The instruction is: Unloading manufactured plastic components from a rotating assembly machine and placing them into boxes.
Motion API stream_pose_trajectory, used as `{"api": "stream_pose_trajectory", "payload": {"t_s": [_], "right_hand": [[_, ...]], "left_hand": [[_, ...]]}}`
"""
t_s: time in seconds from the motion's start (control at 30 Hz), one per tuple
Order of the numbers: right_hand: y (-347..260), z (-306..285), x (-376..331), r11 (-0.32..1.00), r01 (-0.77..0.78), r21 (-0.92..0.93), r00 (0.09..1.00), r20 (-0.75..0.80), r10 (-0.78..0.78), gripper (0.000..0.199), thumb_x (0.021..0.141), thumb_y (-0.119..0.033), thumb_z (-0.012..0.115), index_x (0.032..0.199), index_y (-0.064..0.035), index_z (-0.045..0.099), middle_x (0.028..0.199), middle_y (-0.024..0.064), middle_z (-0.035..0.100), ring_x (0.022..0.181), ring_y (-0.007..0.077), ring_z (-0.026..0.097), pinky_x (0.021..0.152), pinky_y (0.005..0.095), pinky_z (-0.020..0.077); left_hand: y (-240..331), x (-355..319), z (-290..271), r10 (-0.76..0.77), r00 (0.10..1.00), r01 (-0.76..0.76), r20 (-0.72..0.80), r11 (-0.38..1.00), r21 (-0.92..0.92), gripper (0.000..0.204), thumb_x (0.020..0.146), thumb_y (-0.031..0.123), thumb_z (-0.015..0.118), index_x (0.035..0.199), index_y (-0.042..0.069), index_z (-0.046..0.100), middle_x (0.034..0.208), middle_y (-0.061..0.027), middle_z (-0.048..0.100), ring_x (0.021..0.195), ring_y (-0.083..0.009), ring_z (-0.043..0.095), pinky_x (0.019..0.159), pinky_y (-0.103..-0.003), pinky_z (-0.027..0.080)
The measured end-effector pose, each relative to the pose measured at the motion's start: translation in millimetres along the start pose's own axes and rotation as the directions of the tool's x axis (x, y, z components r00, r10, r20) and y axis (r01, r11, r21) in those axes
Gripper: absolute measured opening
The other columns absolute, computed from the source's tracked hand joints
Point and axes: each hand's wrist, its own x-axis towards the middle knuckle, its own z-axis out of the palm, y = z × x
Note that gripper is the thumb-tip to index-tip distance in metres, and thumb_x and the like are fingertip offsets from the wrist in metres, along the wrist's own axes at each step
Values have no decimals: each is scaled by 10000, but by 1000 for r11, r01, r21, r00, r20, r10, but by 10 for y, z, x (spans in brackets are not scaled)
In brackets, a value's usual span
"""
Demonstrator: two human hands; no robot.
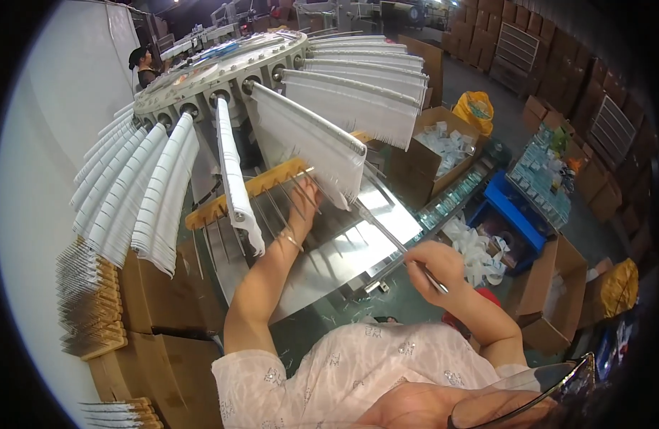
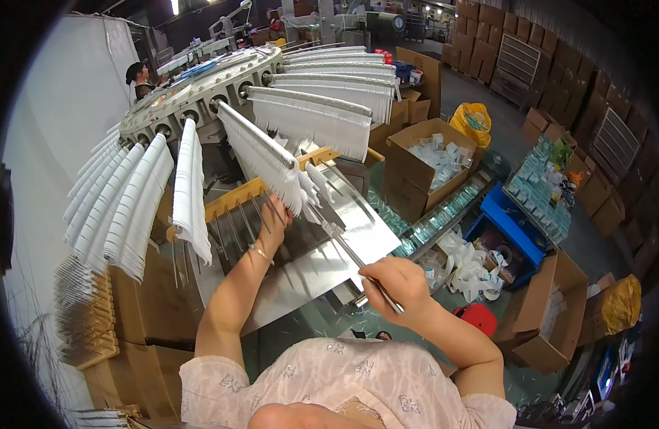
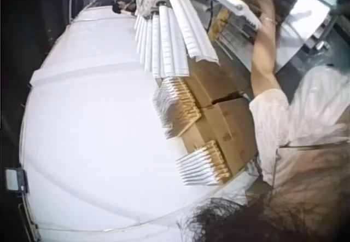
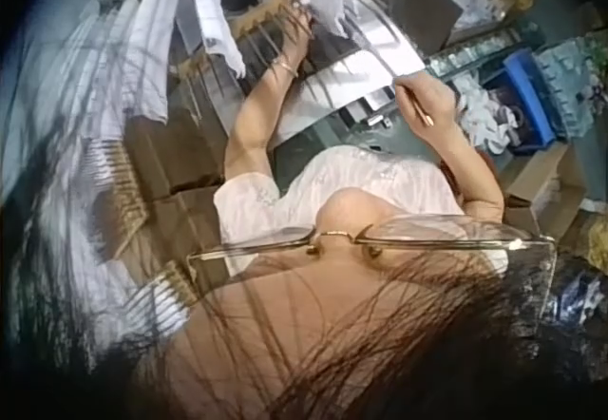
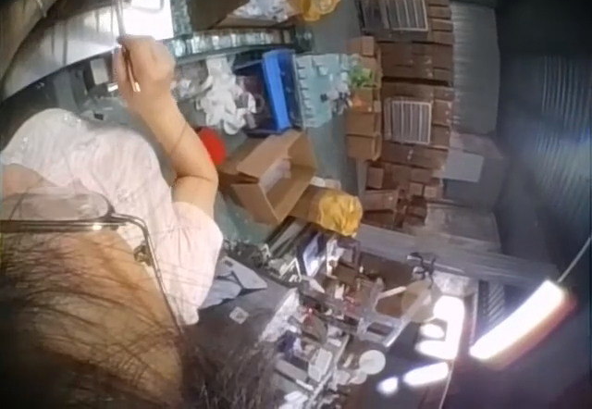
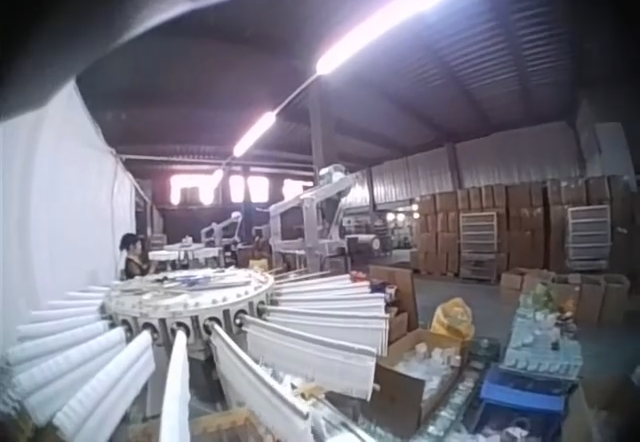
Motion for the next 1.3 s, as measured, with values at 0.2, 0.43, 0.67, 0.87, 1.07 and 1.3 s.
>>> {"api": "stream_pose_trajectory", "payload": {"t_s": [0.2, 0.43, 0.67, 0.87, 1.07, 1.3], "right_hand": [[184, 0, -188, 998, 69, 5, 996, -61, -69, 141, 653, 27, 565, 790, -4, 569, 715, 108, 546, 593, 221, 534, 522, 272, 424], [96, -203, -187, 998, 39, -40, 997, -63, -41, 169, 628, 46, 582, 792, 5, 576, 727, 111, 555, 585, 225, 538, 516, 275, 432], [289, 53, 79, 1000, -21, 19, 999, -40, 21, 180, 661, 49, 593, 833, 4, 569, 741, 114, 554, 607, 218, 553, 521, 268, 436], [345, -26, -214, 999, -38, -11, 994, -101, 37, 164, 658, 44, 598, 817, 5, 586, 743, 118, 559, 615, 210, 561, 532, 261, 445], [139, -278, -355, 999, -22, -49, 991, -135, 15, 158, 654, 46, 611, 806, 9, 592, 724, 122, 558, 610, 205, 560, 524, 259, 446], [405, 33, -53, 974, -202, 103, 968, -129, 214, 182, 682, 53, 594, 854, -6, 584, 715, 93, 551, 602, 184, 541, 540, 232, 429]], "left_hand": [[-4, -536, 131, -5, 970, -34, 243, 988, 153, 276, 872, 203, 400, 1032, 24, 536, 582, -11, 473, 475, -60, 412, 429, -187, 319], [-496, 403, -169, -135, 985, 86, -109, 925, -371, 231, 892, 278, 333, 936, 111, 486, 633, -20, 489, 439, -131, 443, 370, -230, 339], [-516, 448, 171, -211, 976, 169, -55, 890, -423, 183, 850, 242, 449, 899, 71, 495, 737, -38, 561, 591, -101, 515, 447, -243, 390], [-270, -206, 293, -235, 945, 203, 230, 967, 153, 254, 859, 144, 409, 1086, 62, 485, 605, 29, 447, 538, -34, 391, 435, -182, 271], [-1034, 53, -93, 494, 859, -432, 134, 561, 706, 410, 829, 71, 396, 1225, -16, 341, 829, -113, 556, 690, -181, 532, 651, -273, 431], [-417, 262, 214, 363, 900, -433, 242, 673, 599, 431, 695, 133, 521, 1094, -18, 459, 1052, -222, 499, 1012, -390, 445, 888, -401, 351]]}}
